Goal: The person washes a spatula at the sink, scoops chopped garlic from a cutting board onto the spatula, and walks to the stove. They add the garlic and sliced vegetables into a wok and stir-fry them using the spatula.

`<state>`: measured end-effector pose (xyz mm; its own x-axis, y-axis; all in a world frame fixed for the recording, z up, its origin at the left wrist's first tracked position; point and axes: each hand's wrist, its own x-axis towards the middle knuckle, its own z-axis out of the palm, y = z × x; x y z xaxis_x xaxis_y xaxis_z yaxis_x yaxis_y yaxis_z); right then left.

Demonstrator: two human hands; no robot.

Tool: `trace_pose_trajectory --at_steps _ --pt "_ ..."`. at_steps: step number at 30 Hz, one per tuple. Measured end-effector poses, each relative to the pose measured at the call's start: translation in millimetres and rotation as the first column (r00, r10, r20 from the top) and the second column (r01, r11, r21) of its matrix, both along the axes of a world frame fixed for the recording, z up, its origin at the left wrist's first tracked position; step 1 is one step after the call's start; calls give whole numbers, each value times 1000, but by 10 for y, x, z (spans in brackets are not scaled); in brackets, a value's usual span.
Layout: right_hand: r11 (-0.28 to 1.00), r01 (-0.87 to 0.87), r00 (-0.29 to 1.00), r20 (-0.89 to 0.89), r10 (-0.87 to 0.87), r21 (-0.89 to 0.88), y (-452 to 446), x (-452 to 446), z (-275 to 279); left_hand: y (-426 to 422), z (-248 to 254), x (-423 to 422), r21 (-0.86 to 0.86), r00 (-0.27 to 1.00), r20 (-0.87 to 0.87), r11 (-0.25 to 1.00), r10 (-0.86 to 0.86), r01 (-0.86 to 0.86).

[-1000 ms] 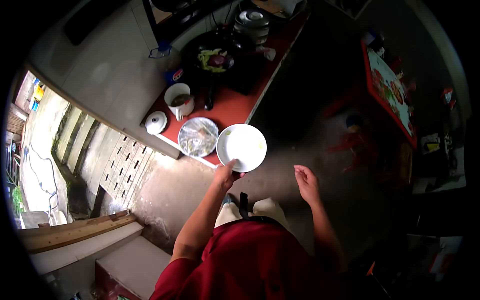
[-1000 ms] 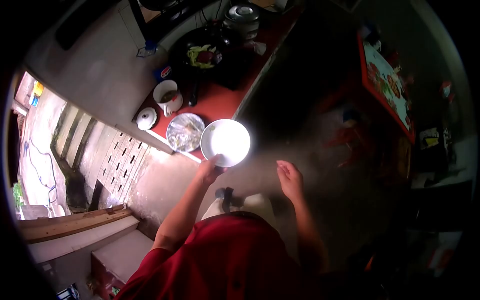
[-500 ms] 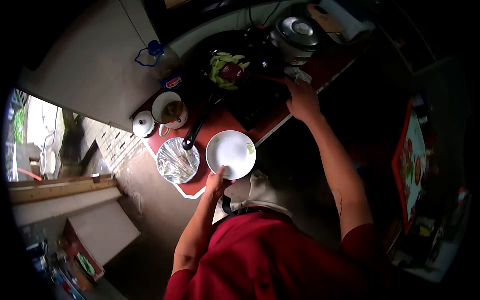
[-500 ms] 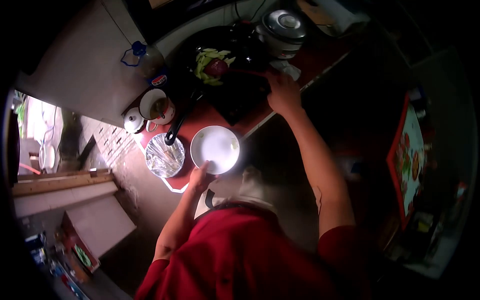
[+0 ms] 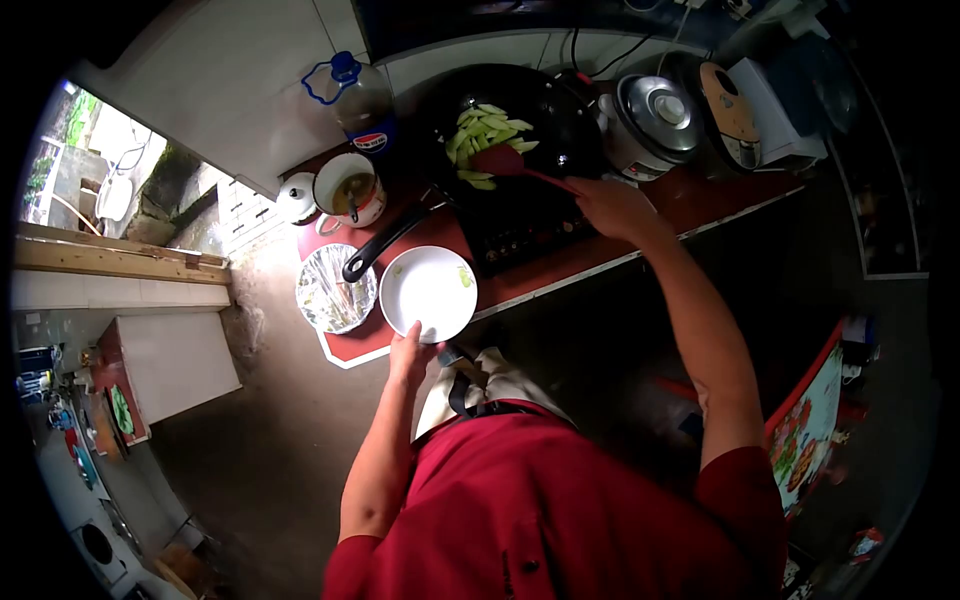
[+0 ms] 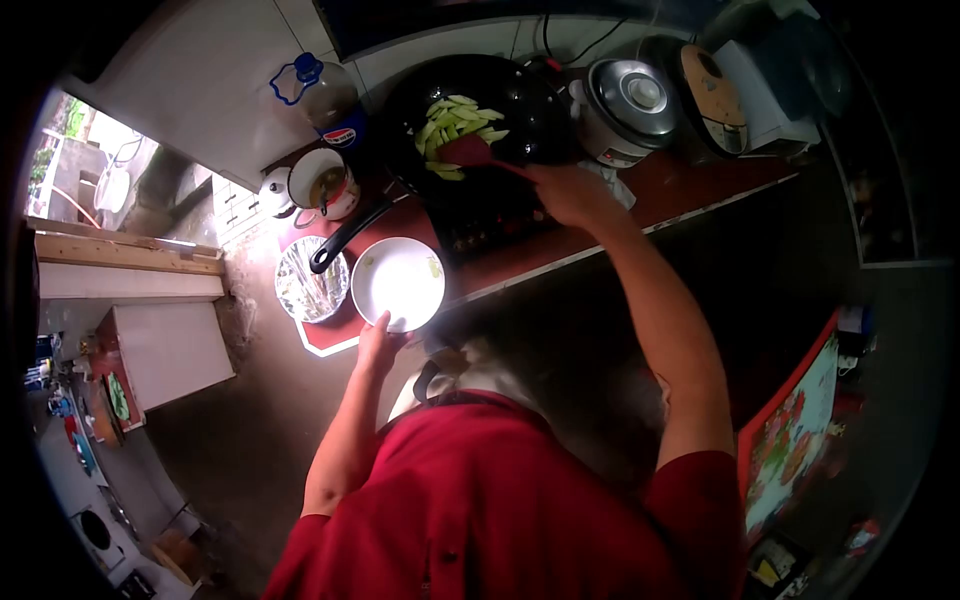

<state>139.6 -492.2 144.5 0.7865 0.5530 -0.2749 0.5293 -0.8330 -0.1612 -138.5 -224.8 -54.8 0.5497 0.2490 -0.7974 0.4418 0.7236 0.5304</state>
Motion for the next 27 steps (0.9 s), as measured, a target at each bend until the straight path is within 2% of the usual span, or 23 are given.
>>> trace_pose_trajectory --at_steps 2,4,7,9,11,13,15,17,19,21,22,23,24,25,27 --pt "999 -21 1000 -6 21 -35 -173 6 333 -76 122 28 18 997 43 998 59 -60" --pt "982 -136 980 -165 113 -132 -269 -17 635 -114 109 -22 -35 995 54 996 83 -81" --pt "975 -169 975 -172 143 -144 -241 56 701 -113 37 -147 -60 997 52 997 58 -55" --pt "984 -135 979 -167 115 -113 -104 150 522 -63 8 -333 -35 997 42 998 -59 60" --pt "991 -120 982 -151 110 -63 145 285 230 -65 217 -563 -15 999 15 999 -41 42" --pt "990 -123 992 -33 121 -75 332 429 -33 -36 206 -927 72 991 -90 992 -94 101" --pt "989 -125 992 7 126 -82 383 569 -89 -25 76 -1415 162 986 -164 985 -26 53" --pt "987 -130 990 46 134 -90 336 728 -75 -105 -133 -1962 224 938 -292 967 186 -122" --pt "970 -231 961 137 239 -78 70 978 159 -347 -345 -2569 255 832 -341 895 438 -367" --pt "965 -236 941 221 256 -116 -217 1140 537 -718 -552 -3134 224 692 -438 816 573 -533" --pt "962 -250 938 220 269 -113 -313 1248 673 -1007 -613 -3324 207 656 -477 800 585 -563" --pt "937 -277 919 227 323 -212 -418 1356 781 -1301 -608 -3393 195 613 -520 782 594 -592" --pt "901 -301 898 227 378 -312 -487 1434 810 -1601 -540 -3357 171 594 -583 798 555 -578" --pt "896 -319 895 213 392 -309 -520 1524 738 -1928 -438 -3295 145 570 -643 812 511 -565" --pt "813 -348 847 214 486 -466 -505 1765 598 -2477 -487 -3203 36 613 -650 824 450 -566"
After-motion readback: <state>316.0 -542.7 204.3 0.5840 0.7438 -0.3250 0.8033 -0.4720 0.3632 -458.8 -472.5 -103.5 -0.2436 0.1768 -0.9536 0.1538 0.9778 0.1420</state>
